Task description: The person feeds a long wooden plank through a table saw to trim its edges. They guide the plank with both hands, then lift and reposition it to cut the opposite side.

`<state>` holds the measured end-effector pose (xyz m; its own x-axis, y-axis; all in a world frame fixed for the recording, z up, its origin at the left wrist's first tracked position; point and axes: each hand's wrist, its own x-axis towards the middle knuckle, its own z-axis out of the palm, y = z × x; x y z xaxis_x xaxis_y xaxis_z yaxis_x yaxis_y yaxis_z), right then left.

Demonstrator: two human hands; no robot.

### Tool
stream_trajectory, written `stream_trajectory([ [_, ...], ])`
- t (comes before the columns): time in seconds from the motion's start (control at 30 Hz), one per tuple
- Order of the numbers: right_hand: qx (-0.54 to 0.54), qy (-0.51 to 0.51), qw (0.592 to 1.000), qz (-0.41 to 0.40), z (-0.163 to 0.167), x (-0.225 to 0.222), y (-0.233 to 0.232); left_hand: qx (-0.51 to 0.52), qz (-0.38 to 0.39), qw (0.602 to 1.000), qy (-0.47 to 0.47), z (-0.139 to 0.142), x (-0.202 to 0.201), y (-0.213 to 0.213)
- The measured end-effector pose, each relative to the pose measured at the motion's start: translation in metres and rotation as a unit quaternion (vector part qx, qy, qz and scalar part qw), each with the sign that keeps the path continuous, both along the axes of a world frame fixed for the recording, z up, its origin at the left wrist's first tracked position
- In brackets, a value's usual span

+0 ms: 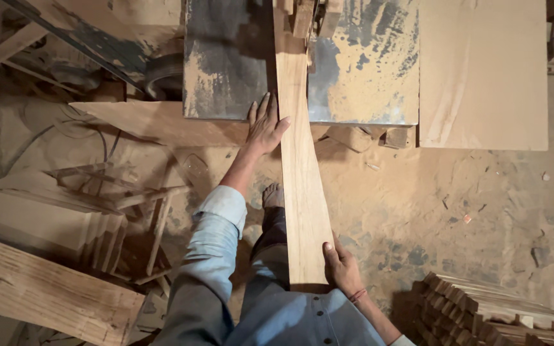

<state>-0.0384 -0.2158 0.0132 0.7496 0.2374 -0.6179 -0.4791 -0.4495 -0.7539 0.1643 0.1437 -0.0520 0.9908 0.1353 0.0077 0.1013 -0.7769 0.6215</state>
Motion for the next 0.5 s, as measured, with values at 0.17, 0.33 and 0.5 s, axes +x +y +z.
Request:
stream_trajectory([
  [0.17,0.019,-0.015,1.000,0.005,-0.010,0.001,-0.001,0.003,0.006,1.000,0.003,0.002,-0.002,-0.001],
  [0.33,0.021,0.035,0.999,-0.031,-0.015,0.001,0.001,-0.012,0.003,1.000,0.002,0.009,-0.001,-0.002],
  [0.5,0.096,-0.059,0.994,-0.002,-0.013,0.007,0.004,-0.008,0.006,1.000,0.016,0.011,-0.001,-0.003],
])
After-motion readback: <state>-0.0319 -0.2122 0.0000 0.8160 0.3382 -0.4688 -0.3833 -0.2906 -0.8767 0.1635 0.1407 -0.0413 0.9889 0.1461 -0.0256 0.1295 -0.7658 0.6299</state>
